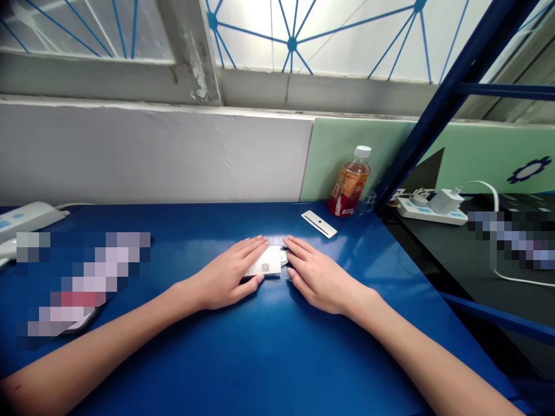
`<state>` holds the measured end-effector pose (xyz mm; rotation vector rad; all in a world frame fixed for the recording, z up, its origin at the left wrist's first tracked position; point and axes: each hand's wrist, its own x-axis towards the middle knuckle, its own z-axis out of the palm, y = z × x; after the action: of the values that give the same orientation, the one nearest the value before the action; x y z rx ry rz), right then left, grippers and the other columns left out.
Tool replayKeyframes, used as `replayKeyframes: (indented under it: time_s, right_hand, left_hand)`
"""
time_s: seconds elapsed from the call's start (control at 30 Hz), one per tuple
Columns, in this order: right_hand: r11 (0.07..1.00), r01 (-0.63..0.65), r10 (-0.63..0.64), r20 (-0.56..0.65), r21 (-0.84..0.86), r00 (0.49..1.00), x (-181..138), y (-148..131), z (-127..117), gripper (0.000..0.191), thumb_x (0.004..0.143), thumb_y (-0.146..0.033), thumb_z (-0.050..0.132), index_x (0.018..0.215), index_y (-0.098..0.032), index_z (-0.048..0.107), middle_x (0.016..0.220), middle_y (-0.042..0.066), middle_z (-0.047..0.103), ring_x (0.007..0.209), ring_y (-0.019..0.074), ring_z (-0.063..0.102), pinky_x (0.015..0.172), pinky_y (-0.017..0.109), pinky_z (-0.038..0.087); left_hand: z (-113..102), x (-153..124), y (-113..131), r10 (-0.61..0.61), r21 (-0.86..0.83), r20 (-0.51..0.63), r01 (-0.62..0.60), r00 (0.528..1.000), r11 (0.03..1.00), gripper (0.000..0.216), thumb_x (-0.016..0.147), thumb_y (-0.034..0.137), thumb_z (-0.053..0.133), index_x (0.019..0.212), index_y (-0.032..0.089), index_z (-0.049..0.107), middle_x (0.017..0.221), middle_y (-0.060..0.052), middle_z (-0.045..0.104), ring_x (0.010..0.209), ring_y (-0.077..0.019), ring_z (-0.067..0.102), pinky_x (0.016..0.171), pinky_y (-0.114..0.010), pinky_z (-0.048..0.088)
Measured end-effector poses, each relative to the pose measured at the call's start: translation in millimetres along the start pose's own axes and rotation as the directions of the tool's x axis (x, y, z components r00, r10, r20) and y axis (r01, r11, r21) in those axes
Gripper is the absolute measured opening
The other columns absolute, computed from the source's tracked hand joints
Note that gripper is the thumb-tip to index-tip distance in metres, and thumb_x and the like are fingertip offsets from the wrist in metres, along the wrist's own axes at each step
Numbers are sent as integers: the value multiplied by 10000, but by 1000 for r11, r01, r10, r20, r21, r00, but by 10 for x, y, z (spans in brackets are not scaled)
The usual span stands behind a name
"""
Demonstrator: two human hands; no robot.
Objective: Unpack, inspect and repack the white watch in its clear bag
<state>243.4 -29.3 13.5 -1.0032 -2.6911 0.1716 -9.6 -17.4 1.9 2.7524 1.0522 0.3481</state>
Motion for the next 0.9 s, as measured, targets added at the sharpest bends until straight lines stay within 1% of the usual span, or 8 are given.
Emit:
replayKeyframes:
  time_s: [0.2,0.37,0.43,0.5,0.6,0.7,0.77,0.9]
  right_hand:
    - [991,22,-20,-15,133,1000,17,-59,4,338,997,-278,427,1230,-117,612,1582,186,265,1475,303,213,1164,505,314]
    - [990,13,-9,-29,138,1000,10,-44,23,335,985,-333,473,1196,-126,629,1583,190,264,1468,318,238,1146,508,339]
    - [994,6,-1,-45,112,999,7,-4,16,334,979,-340,486,1191,-136,643,1555,186,334,1454,327,276,1131,516,360]
    - [997,-21,26,-73,72,997,7,47,3,350,978,-340,485,1228,-147,636,1479,178,465,1417,328,358,1111,522,387]
    - [991,-129,133,-139,37,981,12,109,-12,350,978,-323,472,1225,-141,639,1275,160,654,1284,319,533,1048,506,463]
    - [976,-214,219,-159,50,963,17,120,-11,328,966,-315,482,1189,-142,648,1168,149,710,1164,316,625,968,481,522]
    - [963,-241,258,-162,122,952,16,102,-11,349,956,-317,500,1253,-166,602,1156,129,718,1094,298,666,919,457,548]
    - [891,-258,334,-155,373,930,10,48,-42,436,959,-325,504,1381,-219,476,1153,95,724,1001,250,710,836,385,584]
  left_hand:
    - [14,-2,-10,1,-20,-18,-1,1000,1000,595,950,359,448,1464,77,345,1527,-205,364,1445,-313,287,1167,-494,273]
    - [2,7,-7,3,-38,-31,-4,1000,999,590,938,342,456,1461,86,356,1525,-203,368,1440,-324,295,1158,-515,286]
    - [1,9,-7,1,-46,-30,-2,1000,999,585,933,340,460,1454,90,368,1517,-206,379,1431,-329,314,1152,-521,291]
    - [3,10,-7,-3,-48,-30,1,1000,999,587,929,345,468,1455,103,372,1511,-199,393,1425,-326,328,1151,-516,292]
    - [5,11,-7,-8,-42,-29,7,1000,999,594,929,356,474,1458,104,372,1511,-193,397,1423,-316,335,1156,-499,290]
    - [1,12,-1,-11,-47,-31,10,999,999,593,930,356,470,1452,89,380,1510,-195,399,1422,-309,338,1158,-486,293]
    - [-2,12,3,-12,-58,-42,9,999,998,589,927,355,475,1452,105,382,1506,-186,409,1419,-309,344,1157,-492,296]
    - [1,11,5,-7,-66,-54,4,999,998,587,916,339,491,1454,132,380,1500,-177,423,1411,-309,359,1149,-495,305]
